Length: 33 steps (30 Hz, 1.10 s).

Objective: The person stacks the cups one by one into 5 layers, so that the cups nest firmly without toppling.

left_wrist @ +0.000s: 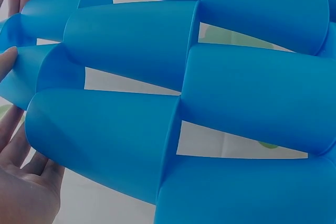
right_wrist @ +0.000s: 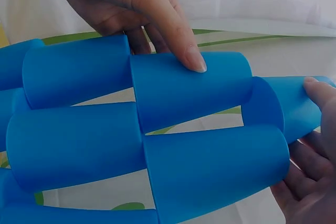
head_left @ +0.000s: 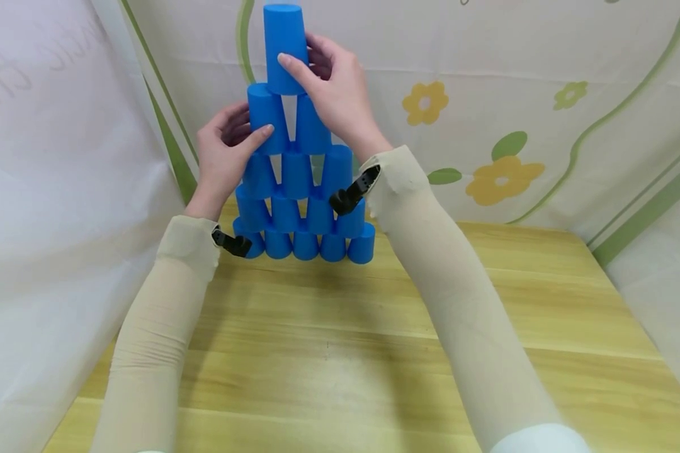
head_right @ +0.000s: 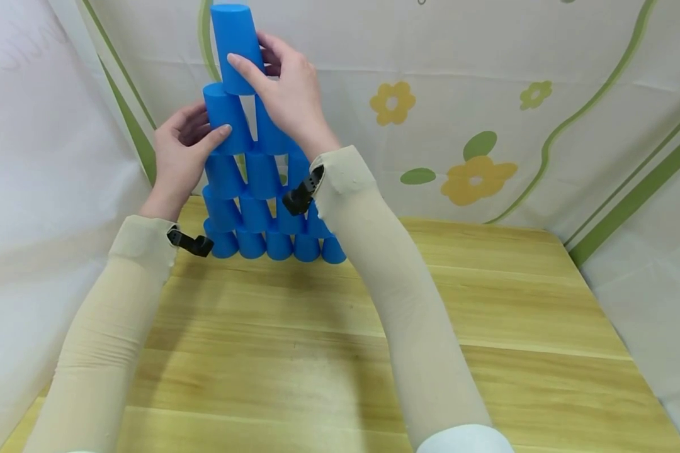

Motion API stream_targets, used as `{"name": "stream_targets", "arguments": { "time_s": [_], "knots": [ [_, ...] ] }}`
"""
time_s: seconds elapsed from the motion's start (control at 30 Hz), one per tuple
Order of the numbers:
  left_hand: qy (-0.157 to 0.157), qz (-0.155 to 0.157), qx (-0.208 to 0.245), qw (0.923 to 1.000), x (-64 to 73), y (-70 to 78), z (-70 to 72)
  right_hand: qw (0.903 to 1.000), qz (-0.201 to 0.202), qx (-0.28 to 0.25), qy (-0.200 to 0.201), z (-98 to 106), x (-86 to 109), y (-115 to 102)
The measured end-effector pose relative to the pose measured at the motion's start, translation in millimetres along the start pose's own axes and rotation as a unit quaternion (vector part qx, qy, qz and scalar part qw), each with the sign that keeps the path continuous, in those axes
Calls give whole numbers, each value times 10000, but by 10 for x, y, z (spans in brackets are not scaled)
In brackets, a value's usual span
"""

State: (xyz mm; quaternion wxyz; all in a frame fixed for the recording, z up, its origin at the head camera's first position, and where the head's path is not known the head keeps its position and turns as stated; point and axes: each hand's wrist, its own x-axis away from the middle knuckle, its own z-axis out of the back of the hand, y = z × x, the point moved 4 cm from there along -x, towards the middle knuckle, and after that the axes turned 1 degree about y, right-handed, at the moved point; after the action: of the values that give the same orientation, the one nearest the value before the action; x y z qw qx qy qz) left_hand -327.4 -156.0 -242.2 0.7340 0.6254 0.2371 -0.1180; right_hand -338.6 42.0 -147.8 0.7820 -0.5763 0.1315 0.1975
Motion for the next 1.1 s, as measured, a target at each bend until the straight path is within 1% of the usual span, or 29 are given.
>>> {"name": "stream_targets", "arguments": {
  "time_s": [0.17,0.43,0.57,0.63,0.7,0.77,0.9,1.0,1.07,1.1],
  "knots": [
    [-10,54,-1,10000,-2,-3,2,10000,-64,40,-47,-5,3,10],
    [-21,73,35,10000,1,-13,-1,10000,15,22,-51,-18,3,-5],
    [-17,78,88,9999,13,-10,-2,10000,-7,-64,28,23,21,17],
    [29,65,155,9999,41,31,1,9999,5,-75,93,67,39,30],
    [125,46,234,9996,92,116,15,9998,53,-81,153,124,68,43],
    [278,0,259,9993,169,236,45,9996,148,-88,202,186,108,59],
    [674,-227,142,9974,342,457,136,9989,347,-74,305,322,235,100],
    [888,-548,92,9945,494,557,183,9983,418,-72,394,442,330,197],
    [892,-710,121,9934,604,594,186,9982,440,1,397,534,412,283],
    [868,-795,127,9930,662,600,179,9983,435,58,381,581,442,359]
  ]
}}
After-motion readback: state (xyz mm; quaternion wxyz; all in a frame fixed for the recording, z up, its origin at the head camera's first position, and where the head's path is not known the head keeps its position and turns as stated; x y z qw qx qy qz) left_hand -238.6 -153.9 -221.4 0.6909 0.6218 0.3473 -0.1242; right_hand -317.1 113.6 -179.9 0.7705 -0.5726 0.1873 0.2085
